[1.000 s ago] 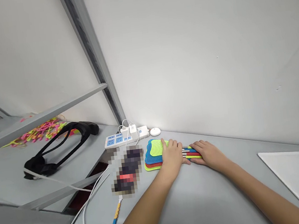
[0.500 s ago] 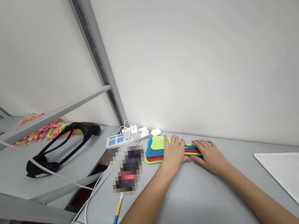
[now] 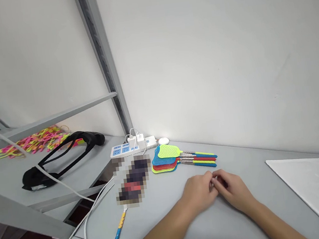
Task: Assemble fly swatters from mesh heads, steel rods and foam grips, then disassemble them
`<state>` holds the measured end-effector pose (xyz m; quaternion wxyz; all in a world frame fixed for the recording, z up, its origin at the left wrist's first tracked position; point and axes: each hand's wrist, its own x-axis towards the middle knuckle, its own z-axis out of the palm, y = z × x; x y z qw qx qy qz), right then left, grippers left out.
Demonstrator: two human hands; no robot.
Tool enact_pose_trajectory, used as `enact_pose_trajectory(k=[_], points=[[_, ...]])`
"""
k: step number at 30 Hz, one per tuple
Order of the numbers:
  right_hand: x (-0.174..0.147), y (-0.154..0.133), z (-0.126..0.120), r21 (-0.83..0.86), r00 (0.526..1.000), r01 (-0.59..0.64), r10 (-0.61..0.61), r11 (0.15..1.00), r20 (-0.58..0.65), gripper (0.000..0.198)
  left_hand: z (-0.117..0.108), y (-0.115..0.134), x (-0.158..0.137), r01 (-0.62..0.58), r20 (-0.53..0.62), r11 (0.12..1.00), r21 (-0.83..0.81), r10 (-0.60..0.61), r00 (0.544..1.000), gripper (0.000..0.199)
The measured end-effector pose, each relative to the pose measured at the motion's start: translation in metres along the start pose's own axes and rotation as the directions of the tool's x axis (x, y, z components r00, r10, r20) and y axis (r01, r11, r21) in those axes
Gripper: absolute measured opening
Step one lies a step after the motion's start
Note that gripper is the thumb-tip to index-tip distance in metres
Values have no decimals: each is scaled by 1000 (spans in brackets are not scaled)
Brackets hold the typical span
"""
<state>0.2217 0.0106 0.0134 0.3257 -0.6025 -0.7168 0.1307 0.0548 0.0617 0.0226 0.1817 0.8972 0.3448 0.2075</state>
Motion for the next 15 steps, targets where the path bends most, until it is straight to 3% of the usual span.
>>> enact_pose_trajectory(k=[4,11,15], points=[[3,8,-6,65,992,-81,87,995,-94,31,-1,-9,9,7,-40,998,-63,-10,999,23],[0,12,-12,74,963,-159,171,985,-211,35,-14,-6,8,-19,-117,990,-141,2,993,27],[14,10,-11,52,950,-160,168,986,-263,34,-16,-6,8,-49,-154,983,-180,21,988,29]])
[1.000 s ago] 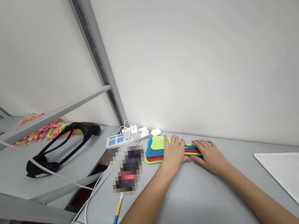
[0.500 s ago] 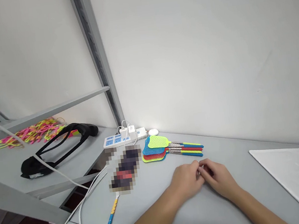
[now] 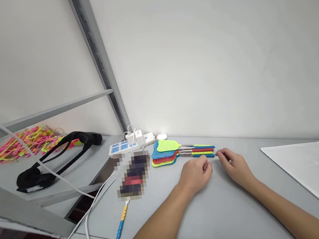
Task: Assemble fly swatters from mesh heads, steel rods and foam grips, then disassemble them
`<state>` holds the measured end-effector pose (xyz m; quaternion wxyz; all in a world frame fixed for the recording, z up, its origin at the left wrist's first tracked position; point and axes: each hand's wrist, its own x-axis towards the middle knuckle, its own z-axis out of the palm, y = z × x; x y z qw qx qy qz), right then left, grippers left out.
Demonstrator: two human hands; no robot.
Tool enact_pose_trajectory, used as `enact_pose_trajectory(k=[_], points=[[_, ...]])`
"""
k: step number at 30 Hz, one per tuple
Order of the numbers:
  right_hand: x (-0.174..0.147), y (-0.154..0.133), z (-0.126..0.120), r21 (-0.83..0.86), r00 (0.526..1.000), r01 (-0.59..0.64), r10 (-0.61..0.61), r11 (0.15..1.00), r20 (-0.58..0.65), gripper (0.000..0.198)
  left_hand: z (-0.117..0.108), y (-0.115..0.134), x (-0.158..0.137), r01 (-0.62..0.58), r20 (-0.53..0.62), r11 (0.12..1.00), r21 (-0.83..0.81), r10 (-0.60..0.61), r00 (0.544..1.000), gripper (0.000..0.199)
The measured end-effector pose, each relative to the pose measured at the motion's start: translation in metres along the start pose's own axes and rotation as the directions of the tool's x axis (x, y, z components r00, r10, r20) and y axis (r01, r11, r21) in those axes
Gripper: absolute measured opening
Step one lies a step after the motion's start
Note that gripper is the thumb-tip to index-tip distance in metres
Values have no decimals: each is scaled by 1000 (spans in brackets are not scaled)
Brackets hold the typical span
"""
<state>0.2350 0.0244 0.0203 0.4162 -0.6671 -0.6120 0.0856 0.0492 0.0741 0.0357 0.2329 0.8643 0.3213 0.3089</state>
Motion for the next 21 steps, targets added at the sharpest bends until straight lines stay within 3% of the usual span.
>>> enact_pose_trajectory(k=[4,7,9,12,15,18,21], points=[[43,-12,9,-44,996,74,-72,996,53,32,2,-2,0,-7,-41,999,-47,5,999,28],[89,-24,25,-77,972,154,-137,985,193,32,4,-6,2,7,-82,997,-71,-13,997,27],[117,-30,39,-81,927,212,-174,974,333,30,6,-8,4,18,-105,997,-77,-26,994,27],[143,-38,58,-62,821,295,-220,954,527,23,10,-12,6,32,-126,997,-76,-41,991,27],[152,-43,68,-47,746,354,-252,934,616,21,15,-13,7,39,-122,997,-72,-48,991,28],[151,-47,66,-60,750,393,-282,918,599,22,18,-15,9,59,-103,996,-68,-65,993,28],[144,-53,52,-113,814,398,-293,911,501,22,17,-18,10,94,-81,994,-62,-99,992,28]])
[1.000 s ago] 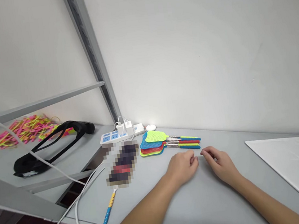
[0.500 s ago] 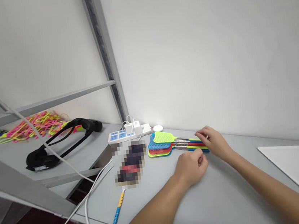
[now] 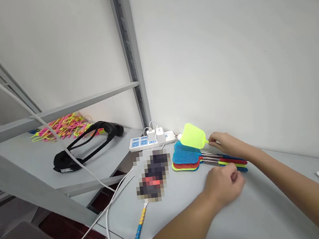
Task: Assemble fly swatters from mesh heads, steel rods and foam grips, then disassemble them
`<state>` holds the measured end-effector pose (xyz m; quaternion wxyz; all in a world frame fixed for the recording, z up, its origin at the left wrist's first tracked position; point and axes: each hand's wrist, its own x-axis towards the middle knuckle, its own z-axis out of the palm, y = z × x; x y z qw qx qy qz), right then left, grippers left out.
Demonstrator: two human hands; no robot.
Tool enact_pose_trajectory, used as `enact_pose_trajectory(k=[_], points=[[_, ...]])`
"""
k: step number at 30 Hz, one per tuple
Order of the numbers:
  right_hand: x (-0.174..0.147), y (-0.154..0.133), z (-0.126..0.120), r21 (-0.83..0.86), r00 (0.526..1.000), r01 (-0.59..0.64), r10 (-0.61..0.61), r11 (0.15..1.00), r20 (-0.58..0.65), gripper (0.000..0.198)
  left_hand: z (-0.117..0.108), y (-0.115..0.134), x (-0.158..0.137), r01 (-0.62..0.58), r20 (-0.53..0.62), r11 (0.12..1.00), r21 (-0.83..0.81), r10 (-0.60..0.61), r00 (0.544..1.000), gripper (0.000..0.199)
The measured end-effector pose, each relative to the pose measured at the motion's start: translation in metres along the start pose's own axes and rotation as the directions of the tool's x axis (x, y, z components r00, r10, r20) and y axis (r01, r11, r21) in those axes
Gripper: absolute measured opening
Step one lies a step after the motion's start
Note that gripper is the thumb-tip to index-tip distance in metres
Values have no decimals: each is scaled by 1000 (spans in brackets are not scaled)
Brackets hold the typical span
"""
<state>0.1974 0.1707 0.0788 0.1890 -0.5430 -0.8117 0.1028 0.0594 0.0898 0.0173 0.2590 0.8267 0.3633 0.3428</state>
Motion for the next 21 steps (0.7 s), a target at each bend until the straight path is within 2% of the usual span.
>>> enact_pose_trajectory(k=[3,6,10,11,16,21], points=[[-22,-10,-15,-48,988,-47,39,998,-152,22,-4,-4,2,39,28,999,18,-40,999,26],[-54,-18,-26,-72,954,-62,38,995,-299,20,-10,-10,5,68,56,996,50,-71,996,22],[-110,-15,-19,-138,850,34,-102,990,-517,7,-16,-18,13,103,69,990,100,-110,992,18],[-125,-12,-14,-148,846,42,-114,988,-521,4,-17,-21,15,116,70,987,110,-124,990,18],[-182,0,22,-212,889,182,-253,960,-381,17,-17,-32,24,175,75,975,134,-186,980,16],[-186,-11,40,-204,887,266,-322,942,-330,25,-14,-42,29,183,65,975,124,-192,979,14]])
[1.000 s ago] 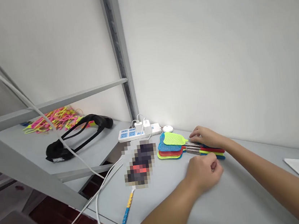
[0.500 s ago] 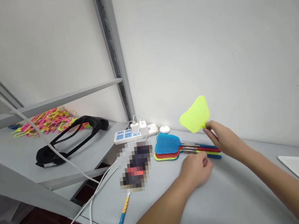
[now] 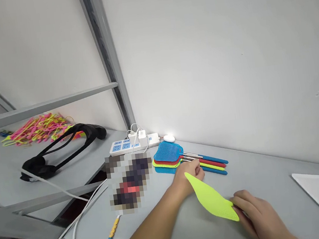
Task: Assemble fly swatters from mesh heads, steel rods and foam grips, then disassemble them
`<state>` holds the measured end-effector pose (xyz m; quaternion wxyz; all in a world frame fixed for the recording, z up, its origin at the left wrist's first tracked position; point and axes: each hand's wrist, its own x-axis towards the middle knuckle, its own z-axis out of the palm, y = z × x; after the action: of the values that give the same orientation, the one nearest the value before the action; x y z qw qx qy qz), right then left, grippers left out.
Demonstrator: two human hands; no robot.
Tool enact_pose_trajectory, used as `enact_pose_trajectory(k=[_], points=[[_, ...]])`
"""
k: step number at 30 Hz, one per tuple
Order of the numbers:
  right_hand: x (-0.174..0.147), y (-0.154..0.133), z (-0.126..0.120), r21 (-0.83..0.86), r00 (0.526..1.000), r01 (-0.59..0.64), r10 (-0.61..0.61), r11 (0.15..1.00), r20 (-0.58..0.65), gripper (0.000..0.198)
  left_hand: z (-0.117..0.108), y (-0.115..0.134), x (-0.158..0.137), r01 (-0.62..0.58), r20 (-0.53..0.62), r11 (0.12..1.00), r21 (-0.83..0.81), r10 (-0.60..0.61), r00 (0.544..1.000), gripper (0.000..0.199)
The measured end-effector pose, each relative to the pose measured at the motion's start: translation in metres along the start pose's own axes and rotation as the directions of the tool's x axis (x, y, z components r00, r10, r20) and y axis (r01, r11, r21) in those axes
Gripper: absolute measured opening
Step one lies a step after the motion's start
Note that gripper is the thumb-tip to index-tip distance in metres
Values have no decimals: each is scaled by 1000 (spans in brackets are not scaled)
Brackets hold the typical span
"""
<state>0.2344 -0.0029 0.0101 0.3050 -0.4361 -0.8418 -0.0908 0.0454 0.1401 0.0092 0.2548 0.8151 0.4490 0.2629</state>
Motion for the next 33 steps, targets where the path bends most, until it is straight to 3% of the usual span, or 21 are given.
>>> enact_pose_trajectory(k=[4,6,14,17,19,23,27,30,33], points=[[11,-4,2,-12,1000,2,-2,1000,-2,22,3,-6,2,-14,33,999,-48,16,999,11],[11,-2,-1,-28,1000,-4,4,1000,7,21,4,-7,1,-26,27,996,-87,28,999,20],[1,22,-10,-195,997,-73,65,978,-45,19,-8,11,-14,-154,-133,956,-249,124,983,21],[4,28,-10,-242,996,-87,79,966,-40,15,-7,19,-16,-205,-198,932,-300,149,969,10],[6,29,-11,-257,994,-105,99,961,-37,13,-5,22,-18,-239,-261,915,-324,156,953,7],[8,25,-17,-208,983,-176,185,962,23,15,-3,29,-22,-333,-428,894,-299,186,884,43],[10,19,-21,-105,960,-230,243,968,139,19,-6,38,-20,-420,-483,885,-202,283,829,43],[9,19,-25,-35,935,-314,315,949,165,21,-10,42,-11,-431,-430,885,-178,324,843,39],[5,23,-32,-44,933,-309,312,950,178,18,-13,44,-8,-368,-383,905,-213,269,883,37]])
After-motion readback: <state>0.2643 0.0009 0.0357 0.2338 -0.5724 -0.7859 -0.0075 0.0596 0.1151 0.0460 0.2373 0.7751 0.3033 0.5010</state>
